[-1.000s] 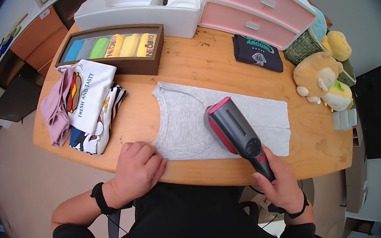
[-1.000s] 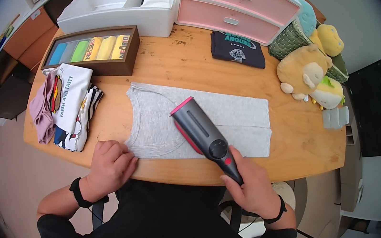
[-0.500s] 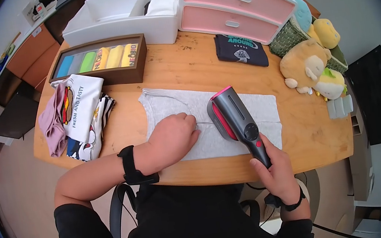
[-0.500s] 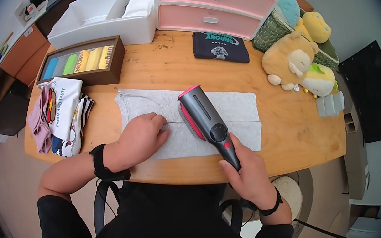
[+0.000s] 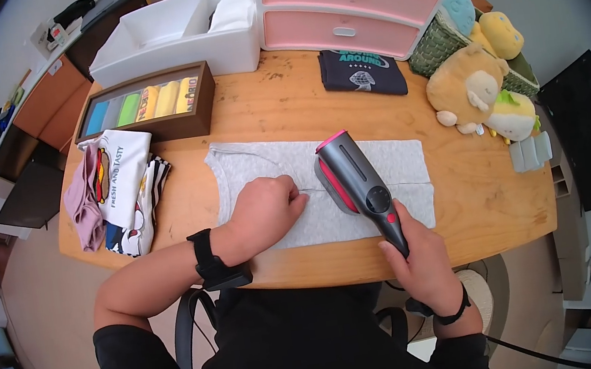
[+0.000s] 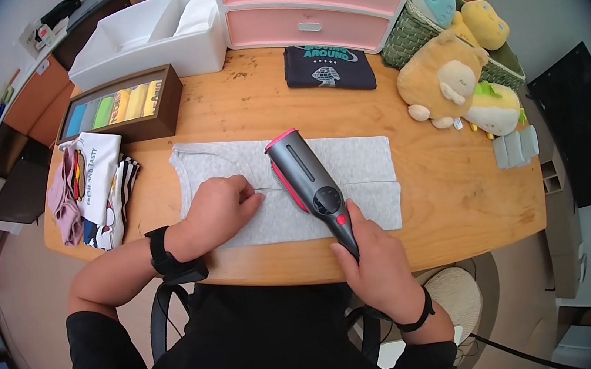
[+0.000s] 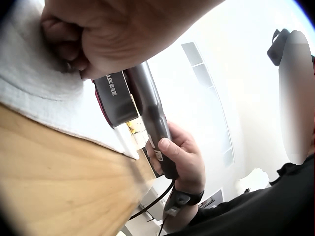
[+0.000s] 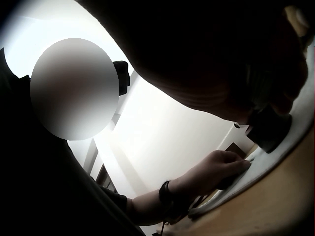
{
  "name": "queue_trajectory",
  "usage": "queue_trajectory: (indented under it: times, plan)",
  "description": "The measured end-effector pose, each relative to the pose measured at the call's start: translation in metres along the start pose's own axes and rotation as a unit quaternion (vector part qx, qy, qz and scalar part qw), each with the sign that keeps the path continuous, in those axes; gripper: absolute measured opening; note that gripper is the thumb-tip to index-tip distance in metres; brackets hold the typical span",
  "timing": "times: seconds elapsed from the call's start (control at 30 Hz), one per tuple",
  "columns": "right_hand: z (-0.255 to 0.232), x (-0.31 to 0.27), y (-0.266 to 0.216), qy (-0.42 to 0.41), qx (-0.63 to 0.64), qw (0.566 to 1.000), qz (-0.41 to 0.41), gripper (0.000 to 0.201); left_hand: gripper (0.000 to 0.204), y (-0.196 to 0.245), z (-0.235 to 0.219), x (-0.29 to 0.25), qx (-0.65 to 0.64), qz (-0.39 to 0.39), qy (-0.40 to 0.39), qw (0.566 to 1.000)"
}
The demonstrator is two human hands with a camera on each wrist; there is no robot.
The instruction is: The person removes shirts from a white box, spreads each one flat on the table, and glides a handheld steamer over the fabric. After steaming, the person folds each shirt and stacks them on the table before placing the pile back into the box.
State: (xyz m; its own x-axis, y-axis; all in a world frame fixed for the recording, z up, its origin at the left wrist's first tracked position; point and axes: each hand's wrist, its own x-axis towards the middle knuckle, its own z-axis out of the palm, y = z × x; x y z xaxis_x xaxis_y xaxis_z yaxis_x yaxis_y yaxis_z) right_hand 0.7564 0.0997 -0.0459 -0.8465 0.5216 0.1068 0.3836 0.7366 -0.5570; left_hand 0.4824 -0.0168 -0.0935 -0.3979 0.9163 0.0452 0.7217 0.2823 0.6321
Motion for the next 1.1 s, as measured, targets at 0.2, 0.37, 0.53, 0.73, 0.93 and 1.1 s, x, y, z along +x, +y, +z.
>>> queue_trajectory:
  times: [0.2,0.37,0.53,0.73,0.93,1.1]
  plan:
    - [0.002,-0.003,-0.001,0.004,-0.011,1.000,0.001,0.073,0.019,-0.004,-0.002,-0.005,0.002,-0.015,0.007,1.000]
    - [0.003,-0.003,0.000,-0.001,-0.017,1.000,0.003,0.075,0.014,0.000,-0.004,-0.005,0.045,0.006,-0.003,0.999]
    - [0.001,-0.003,-0.003,0.002,-0.025,1.000,0.007,0.074,0.015,0.002,-0.005,-0.006,0.070,0.117,0.064,0.989]
    - [-0.003,-0.008,-0.014,-0.002,0.015,1.000,-0.023,0.072,0.014,-0.009,-0.003,-0.003,0.067,0.207,0.050,0.975]
    - [0.012,-0.009,-0.028,-0.014,-0.022,0.999,0.020,0.074,0.011,-0.016,-0.001,-0.002,0.036,0.222,0.065,0.972]
    - [0.018,0.000,-0.034,-0.024,0.002,0.999,0.037,0.075,0.011,-0.015,-0.002,0.000,0.024,0.205,0.058,0.977]
